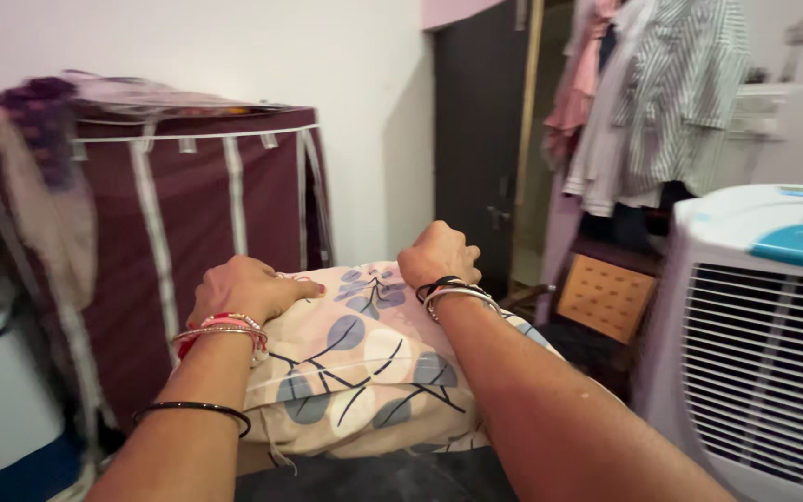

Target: The person moves a blue water bottle from a headboard to an air cooler and then carries and arranges pillows and folded clothes on a bed.

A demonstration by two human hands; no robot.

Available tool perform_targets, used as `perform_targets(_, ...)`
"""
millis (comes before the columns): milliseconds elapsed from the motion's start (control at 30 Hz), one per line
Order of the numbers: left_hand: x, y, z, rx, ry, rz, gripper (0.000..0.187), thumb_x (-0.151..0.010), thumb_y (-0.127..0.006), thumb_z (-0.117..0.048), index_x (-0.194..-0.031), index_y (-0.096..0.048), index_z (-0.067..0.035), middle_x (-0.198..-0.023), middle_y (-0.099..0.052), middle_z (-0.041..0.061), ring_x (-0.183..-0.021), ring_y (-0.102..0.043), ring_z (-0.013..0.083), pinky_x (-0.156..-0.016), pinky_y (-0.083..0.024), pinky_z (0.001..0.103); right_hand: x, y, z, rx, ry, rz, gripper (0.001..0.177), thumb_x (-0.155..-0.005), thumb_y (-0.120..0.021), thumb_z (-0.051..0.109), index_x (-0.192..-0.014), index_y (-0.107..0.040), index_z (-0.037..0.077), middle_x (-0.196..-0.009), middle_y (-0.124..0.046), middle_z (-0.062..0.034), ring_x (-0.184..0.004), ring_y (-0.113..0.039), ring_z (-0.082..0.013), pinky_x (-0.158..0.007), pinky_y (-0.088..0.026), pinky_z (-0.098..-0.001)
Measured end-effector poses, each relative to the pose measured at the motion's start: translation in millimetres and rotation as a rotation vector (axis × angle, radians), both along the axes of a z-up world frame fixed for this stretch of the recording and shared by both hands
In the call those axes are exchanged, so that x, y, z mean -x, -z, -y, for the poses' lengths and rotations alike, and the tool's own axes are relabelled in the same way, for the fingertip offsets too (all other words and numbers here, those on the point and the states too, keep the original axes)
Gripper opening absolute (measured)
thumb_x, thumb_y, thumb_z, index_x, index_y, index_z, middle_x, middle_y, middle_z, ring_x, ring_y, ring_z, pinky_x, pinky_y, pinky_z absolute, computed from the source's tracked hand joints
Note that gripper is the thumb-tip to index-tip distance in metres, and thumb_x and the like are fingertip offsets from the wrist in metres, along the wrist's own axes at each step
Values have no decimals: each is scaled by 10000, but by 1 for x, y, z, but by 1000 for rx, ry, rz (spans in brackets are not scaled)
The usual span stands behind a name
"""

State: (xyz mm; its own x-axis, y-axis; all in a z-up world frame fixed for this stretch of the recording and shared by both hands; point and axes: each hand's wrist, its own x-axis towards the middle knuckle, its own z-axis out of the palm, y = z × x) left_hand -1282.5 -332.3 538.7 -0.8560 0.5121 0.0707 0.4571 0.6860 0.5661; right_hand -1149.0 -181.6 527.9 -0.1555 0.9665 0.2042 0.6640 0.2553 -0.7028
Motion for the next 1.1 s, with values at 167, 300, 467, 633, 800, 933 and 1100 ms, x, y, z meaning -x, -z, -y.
perform_targets(167,45,4,47,-18,-118,7,689,-608,-916,-589,-1173,-803,-210,-1327,-694,133,-1242,-657,347,-1033,-533,466,63,3,30,-33,-94,3,310,-867,-659,159,-1160,-755,132,-1334,-652,-152,-1342,-521,-403,-1065,-470,-525)
perform_targets(300,78,9,73,0,-183,-14,708,-591,-927,-606,-1140,-820,-172,-1331,-684,153,-1242,-651,341,-1023,-539,457,104,5,46,-22,-197,13,306,-864,-660,170,-1139,-790,138,-1308,-698,-173,-1302,-606,-402,-1080,-503,-496)
perform_targets(467,117,15,107,21,-290,-8,731,-583,-915,-626,-1130,-814,-152,-1306,-713,137,-1210,-682,336,-992,-563,458,155,9,75,-34,-287,11,309,-867,-655,161,-1154,-764,134,-1320,-671,-148,-1335,-535,-408,-1074,-480,-507)
perform_targets(633,152,20,139,34,-420,13,732,-580,-923,-621,-1145,-804,-170,-1290,-718,135,-1189,-685,333,-973,-565,473,207,10,104,-7,-395,22,290,-878,-663,173,-1143,-778,165,-1331,-661,-130,-1353,-520,-381,-1090,-465,-493)
perform_targets(800,180,26,170,-8,-529,30,702,-580,-921,-607,-1160,-823,-225,-1308,-712,116,-1210,-679,318,-990,-560,465,261,11,127,-3,-516,40,274,-897,-664,188,-1149,-769,160,-1326,-671,-120,-1353,-522,-378,-1075,-480,-495)
perform_targets(933,201,22,188,-27,-648,46,720,-563,-941,-582,-1175,-795,-233,-1318,-697,101,-1215,-673,320,-998,-556,467,302,12,142,-20,-615,44,268,-900,-661,195,-1137,-783,166,-1324,-672,-122,-1347,-529,-381,-1078,-476,-500)
perform_targets(1100,239,28,212,29,-700,-14,736,-568,-914,-633,-1113,-828,-145,-1290,-713,157,-1185,-691,336,-988,-568,455,351,15,160,-44,-683,15,263,-900,-665,195,-1137,-774,159,-1304,-667,-137,-1317,-535,-405,-1045,-487,-516)
